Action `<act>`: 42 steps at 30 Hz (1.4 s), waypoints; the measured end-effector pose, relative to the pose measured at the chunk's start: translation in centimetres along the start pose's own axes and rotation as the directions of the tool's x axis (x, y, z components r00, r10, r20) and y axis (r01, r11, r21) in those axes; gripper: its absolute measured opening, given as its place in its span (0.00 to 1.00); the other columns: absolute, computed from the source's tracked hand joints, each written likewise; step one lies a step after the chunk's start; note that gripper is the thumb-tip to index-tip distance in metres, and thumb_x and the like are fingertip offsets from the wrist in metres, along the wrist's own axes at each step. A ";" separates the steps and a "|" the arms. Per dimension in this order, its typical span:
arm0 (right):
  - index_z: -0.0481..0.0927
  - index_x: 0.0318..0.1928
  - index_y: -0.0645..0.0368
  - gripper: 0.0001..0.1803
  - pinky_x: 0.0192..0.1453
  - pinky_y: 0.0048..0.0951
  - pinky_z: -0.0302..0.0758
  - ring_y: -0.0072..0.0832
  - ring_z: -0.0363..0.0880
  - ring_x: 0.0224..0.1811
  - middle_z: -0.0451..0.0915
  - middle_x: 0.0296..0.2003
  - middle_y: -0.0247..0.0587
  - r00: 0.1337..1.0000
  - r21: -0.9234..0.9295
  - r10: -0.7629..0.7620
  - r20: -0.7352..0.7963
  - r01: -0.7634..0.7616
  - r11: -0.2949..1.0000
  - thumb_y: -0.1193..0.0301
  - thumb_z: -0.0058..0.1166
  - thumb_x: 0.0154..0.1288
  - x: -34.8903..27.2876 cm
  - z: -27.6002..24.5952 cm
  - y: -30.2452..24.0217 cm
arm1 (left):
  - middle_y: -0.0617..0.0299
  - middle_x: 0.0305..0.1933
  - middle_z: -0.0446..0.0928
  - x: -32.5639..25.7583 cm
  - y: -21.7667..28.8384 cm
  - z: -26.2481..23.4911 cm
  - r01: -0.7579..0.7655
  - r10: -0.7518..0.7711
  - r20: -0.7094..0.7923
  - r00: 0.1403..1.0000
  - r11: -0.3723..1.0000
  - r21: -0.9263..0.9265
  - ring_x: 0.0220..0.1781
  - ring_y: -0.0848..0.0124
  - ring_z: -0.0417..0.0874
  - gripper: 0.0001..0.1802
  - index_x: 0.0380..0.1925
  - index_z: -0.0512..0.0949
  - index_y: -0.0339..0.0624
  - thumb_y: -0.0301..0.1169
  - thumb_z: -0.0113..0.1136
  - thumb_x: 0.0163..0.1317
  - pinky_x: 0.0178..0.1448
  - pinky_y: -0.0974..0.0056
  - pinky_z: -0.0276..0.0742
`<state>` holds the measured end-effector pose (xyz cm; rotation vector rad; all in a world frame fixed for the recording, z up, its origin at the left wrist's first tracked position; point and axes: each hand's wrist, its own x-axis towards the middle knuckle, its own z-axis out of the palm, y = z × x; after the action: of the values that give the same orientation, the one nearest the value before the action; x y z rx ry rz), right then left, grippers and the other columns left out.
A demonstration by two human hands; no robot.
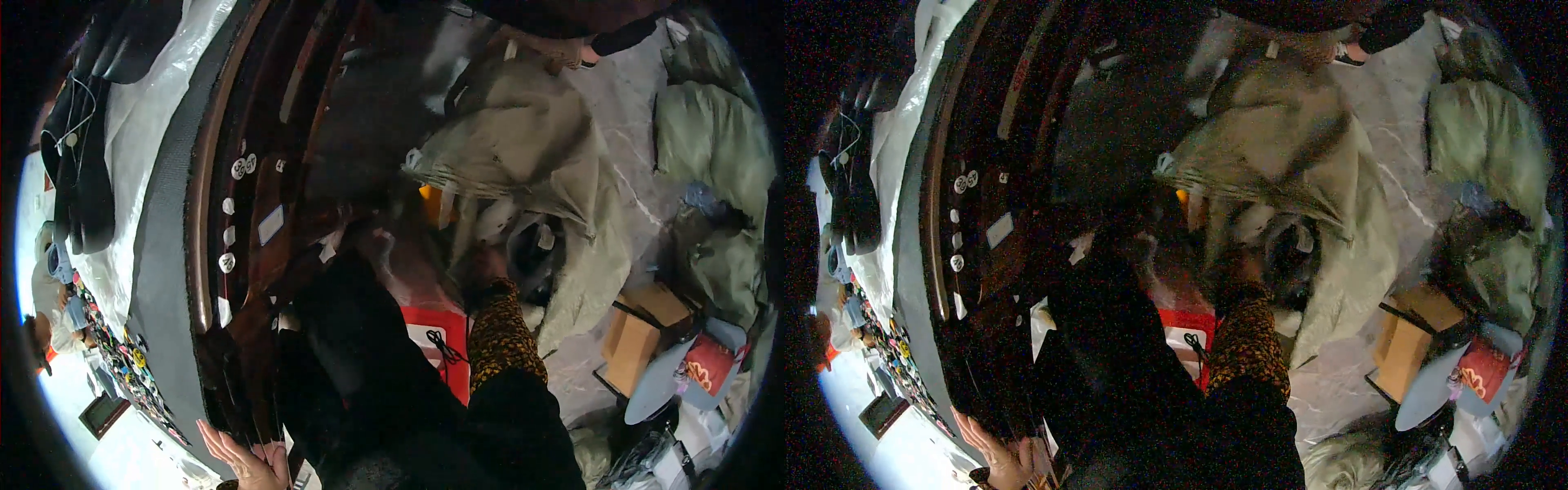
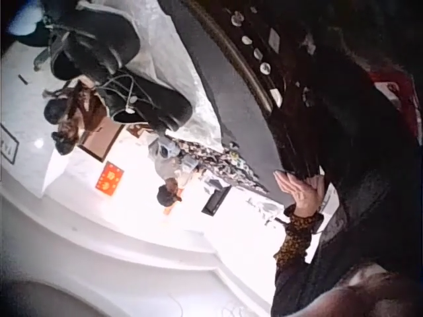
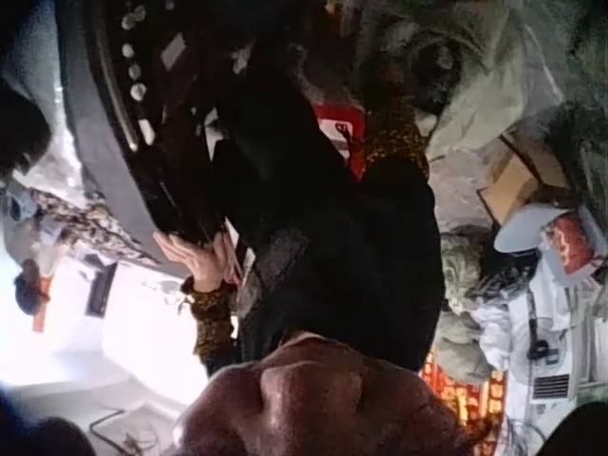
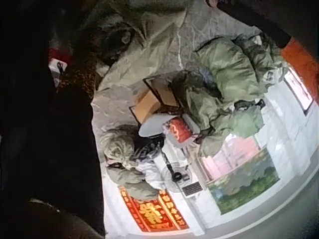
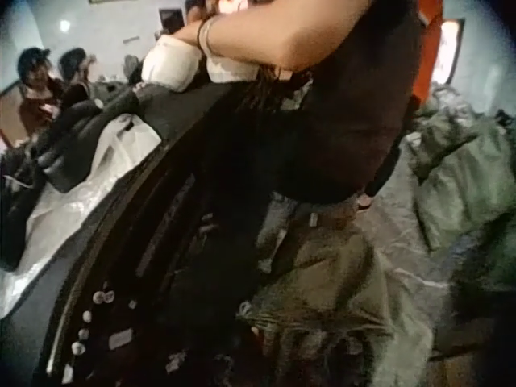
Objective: Apply decorative charms (Jibbitz) to foam clogs.
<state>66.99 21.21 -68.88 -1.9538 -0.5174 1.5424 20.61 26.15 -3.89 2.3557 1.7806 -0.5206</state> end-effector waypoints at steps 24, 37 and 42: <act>0.73 0.47 0.60 0.23 0.46 0.35 0.75 0.36 0.74 0.34 0.72 0.23 0.39 0.712 0.718 0.119 0.692 -0.696 -0.013 0.54 0.56 0.62 1.9 1.4 -5.5 | 0.24 0.72 0.33 -0.5 0.0 -0.8 0.126 -0.128 0.086 0.988 0.991 0.035 0.73 0.29 0.36 0.55 0.69 0.34 0.24 0.41 0.60 0.56 0.71 0.32 0.34; 0.73 0.50 0.65 0.17 0.48 0.31 0.72 0.32 0.77 0.43 0.79 0.44 0.41 0.950 0.731 0.029 -0.310 0.218 0.646 0.71 0.49 0.62 -13.4 6.4 -21.0 | 0.27 0.73 0.36 2.0 1.3 -1.1 -0.009 0.013 -0.085 0.996 0.999 0.048 0.73 0.31 0.42 0.50 0.71 0.35 0.32 0.49 0.51 0.63 0.71 0.33 0.41; 0.73 0.52 0.66 0.20 0.47 0.28 0.70 0.28 0.75 0.43 0.77 0.47 0.38 0.834 0.530 -0.194 -0.517 0.490 0.693 0.76 0.52 0.57 -19.7 7.9 -25.7 | 0.24 0.72 0.39 2.2 1.8 -1.3 -0.054 0.054 -0.125 0.991 0.999 0.000 0.72 0.29 0.42 0.52 0.68 0.40 0.24 0.44 0.59 0.57 0.71 0.34 0.40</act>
<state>55.83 29.78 -38.72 -1.4517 -0.1176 0.8344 23.06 28.07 -3.63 2.4770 1.7597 -0.3703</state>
